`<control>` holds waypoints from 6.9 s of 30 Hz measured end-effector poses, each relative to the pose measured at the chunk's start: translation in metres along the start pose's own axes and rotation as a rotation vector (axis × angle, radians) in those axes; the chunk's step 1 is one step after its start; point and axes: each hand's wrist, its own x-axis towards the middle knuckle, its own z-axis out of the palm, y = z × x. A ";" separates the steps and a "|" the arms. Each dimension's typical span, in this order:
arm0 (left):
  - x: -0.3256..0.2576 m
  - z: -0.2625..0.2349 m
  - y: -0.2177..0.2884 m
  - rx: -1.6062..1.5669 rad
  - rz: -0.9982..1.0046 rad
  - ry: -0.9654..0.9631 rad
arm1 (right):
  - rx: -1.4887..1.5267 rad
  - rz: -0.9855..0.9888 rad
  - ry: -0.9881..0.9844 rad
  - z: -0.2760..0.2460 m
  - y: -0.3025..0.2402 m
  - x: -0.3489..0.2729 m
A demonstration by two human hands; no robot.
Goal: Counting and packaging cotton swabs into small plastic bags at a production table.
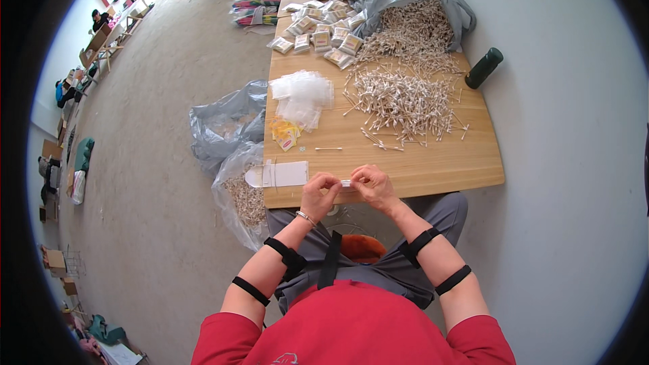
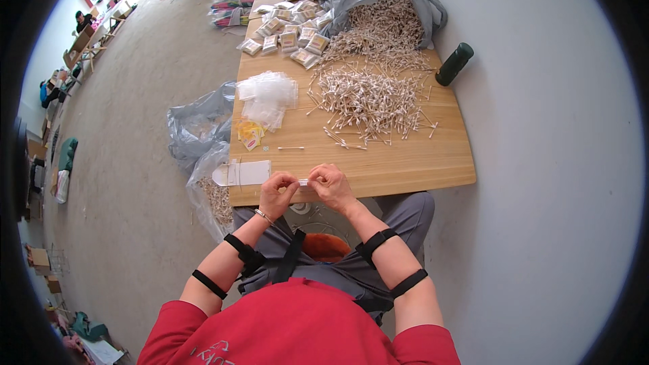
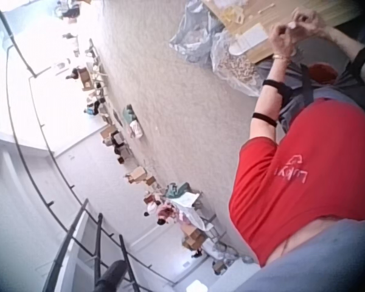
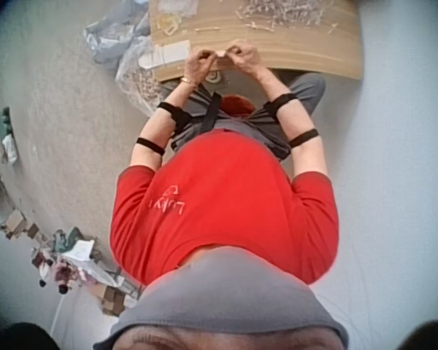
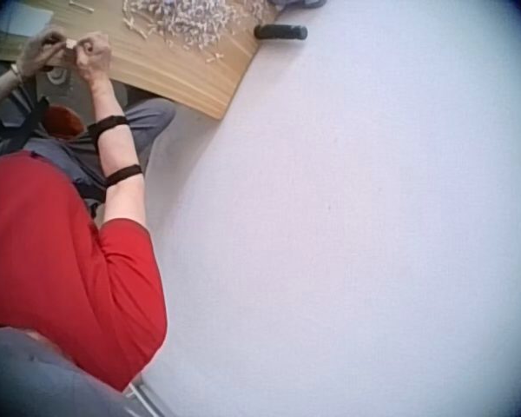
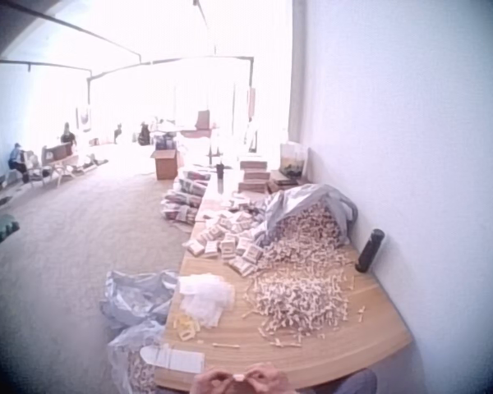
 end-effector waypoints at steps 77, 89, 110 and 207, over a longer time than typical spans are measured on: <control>-0.005 0.007 0.008 0.283 -0.045 -0.155 | 0.090 0.165 -0.068 0.001 0.005 -0.013; -0.005 0.004 -0.001 0.013 -0.067 -0.052 | 0.132 0.199 -0.077 0.000 0.004 -0.011; -0.015 -0.040 -0.014 0.000 -0.336 -0.353 | -0.107 0.259 -0.607 0.022 -0.002 0.020; -0.026 -0.077 -0.013 -0.423 -0.460 0.507 | 0.451 0.330 -0.052 0.146 -0.051 0.069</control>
